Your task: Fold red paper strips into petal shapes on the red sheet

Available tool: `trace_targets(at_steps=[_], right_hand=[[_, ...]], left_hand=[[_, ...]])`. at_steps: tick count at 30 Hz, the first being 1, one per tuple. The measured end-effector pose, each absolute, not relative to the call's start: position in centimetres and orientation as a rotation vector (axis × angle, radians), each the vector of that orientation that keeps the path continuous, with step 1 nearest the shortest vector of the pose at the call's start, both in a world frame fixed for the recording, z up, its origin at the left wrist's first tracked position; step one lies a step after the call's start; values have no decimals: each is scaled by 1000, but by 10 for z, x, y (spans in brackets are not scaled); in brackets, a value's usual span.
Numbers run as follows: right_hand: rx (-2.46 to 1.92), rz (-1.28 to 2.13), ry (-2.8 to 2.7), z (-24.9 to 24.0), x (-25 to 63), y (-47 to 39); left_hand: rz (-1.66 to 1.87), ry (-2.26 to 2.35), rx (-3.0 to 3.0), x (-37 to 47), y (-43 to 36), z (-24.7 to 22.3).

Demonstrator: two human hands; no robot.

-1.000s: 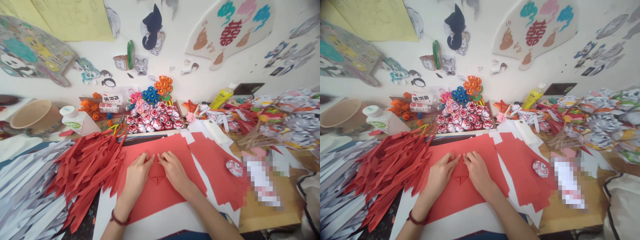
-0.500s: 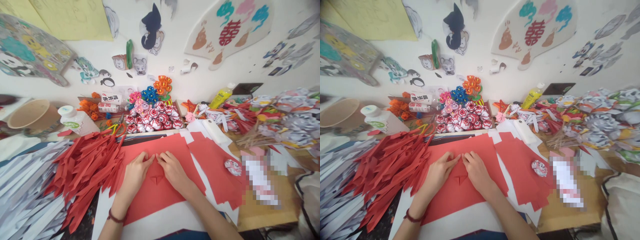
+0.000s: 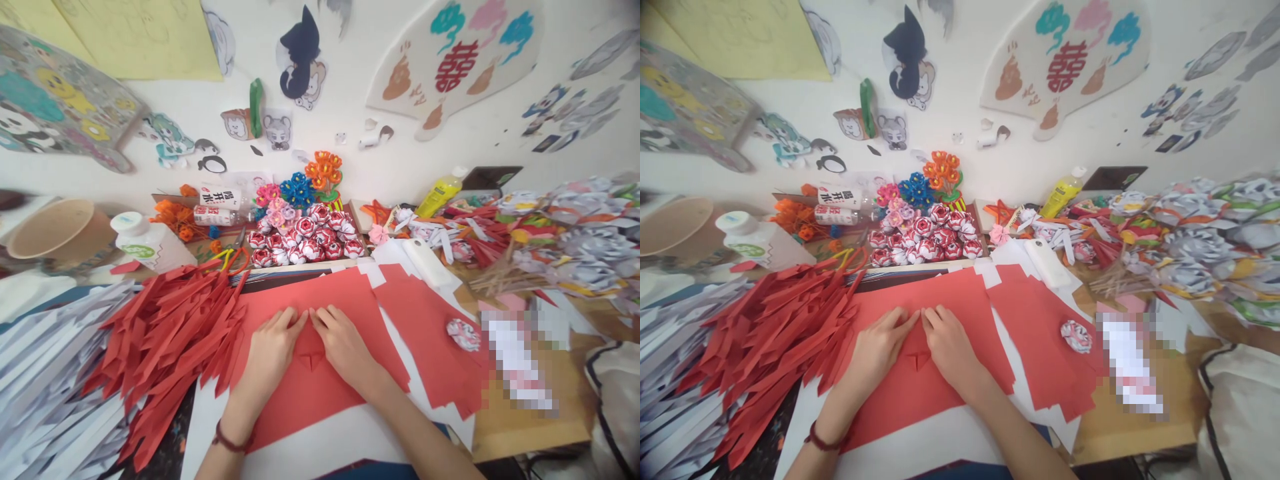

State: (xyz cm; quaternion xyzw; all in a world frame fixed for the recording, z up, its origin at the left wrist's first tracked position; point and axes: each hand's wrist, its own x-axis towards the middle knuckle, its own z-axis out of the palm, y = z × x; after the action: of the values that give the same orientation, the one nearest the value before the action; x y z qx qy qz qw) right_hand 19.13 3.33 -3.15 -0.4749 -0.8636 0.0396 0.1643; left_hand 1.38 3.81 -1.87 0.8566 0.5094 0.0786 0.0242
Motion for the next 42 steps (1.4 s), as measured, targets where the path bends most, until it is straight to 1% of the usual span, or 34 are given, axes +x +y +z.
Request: trace_targets(at_steps=[9, 15, 21, 29, 32, 37, 42], right_hand=[[-1367, 101, -2515, -29, 190, 30], [-1575, 31, -2494, -17, 188, 25], [-1725, -5, -2499, -12, 181, 18], [-1757, 53, -2510, -11, 179, 17], [-1769, 62, -2502, -11, 180, 17], [-1823, 75, -2459, -8, 180, 17], [-1888, 115, -2441, -1, 182, 13]], left_hand=[[123, 1610, 2692, 16, 33, -20], [144, 1753, 2688, 15, 28, -16], [257, 1827, 2736, 19, 18, -14], [468, 1932, 2707, 18, 20, -11], [406, 1915, 2709, 21, 23, -12], [201, 1806, 2790, 25, 24, -16], [112, 1838, 2753, 25, 24, -17]])
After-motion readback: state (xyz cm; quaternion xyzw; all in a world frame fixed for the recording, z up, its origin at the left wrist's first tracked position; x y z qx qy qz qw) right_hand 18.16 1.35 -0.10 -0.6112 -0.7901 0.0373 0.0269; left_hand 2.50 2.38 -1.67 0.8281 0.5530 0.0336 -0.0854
